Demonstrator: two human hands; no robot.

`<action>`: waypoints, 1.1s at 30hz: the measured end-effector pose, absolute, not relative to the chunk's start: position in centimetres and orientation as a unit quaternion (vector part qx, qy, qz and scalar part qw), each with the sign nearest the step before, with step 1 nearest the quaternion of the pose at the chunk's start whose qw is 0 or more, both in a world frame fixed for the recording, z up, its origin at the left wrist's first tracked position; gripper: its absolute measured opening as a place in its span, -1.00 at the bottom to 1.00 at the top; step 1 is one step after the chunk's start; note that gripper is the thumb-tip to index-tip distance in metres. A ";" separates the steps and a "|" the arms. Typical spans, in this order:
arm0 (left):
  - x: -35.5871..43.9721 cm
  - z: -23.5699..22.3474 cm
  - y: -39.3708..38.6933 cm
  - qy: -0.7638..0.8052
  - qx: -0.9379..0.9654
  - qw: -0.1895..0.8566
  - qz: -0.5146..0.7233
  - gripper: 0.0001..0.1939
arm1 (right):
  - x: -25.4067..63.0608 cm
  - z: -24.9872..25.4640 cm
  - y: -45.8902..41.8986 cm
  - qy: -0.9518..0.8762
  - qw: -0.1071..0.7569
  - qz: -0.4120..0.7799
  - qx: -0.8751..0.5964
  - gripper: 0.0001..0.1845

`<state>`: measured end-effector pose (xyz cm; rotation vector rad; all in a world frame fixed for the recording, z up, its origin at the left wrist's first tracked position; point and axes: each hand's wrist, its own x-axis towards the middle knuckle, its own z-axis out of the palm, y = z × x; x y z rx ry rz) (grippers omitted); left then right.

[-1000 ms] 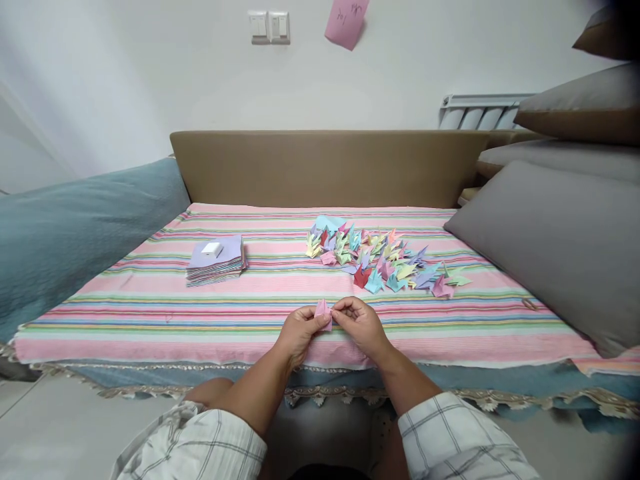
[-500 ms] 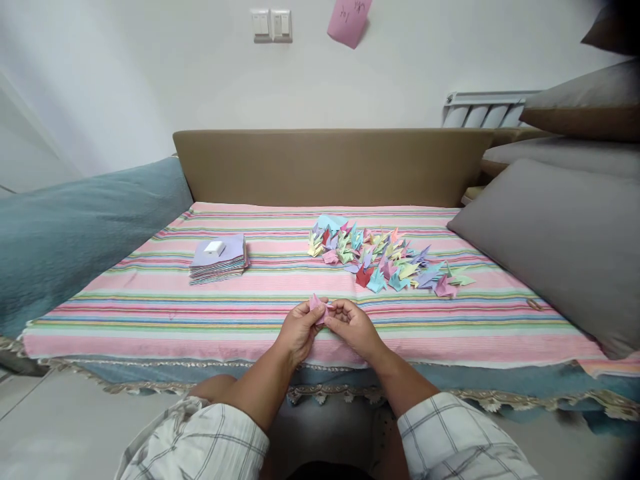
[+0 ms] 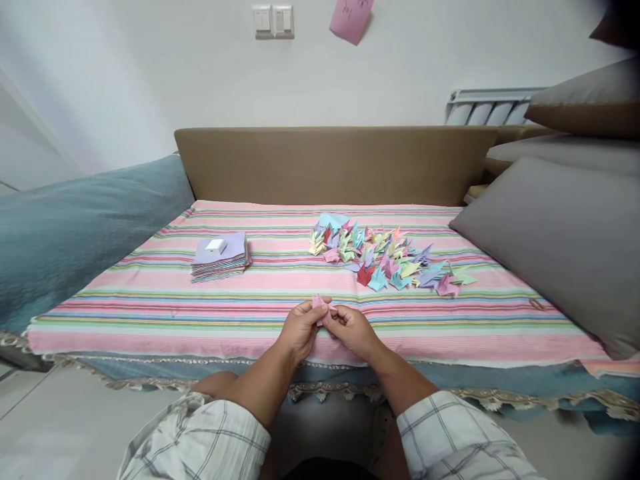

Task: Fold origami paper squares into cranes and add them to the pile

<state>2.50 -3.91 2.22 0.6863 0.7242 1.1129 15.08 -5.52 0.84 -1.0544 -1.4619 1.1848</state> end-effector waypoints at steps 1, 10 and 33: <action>2.5 2.3 -3.9 0.330 0.320 0.732 0.503 -0.62 | 15.1 0.8 -5.5 -0.595 0.473 0.488 -0.429 -0.69; 1.9 2.6 -3.7 0.372 0.337 0.733 0.459 -0.67 | 15.8 0.1 -4.8 -0.447 0.534 0.568 -0.438 -0.65; 3.2 1.8 -4.3 0.389 0.396 0.603 0.573 -0.68 | 15.7 -0.5 -4.3 -0.456 0.621 0.466 -0.436 -0.73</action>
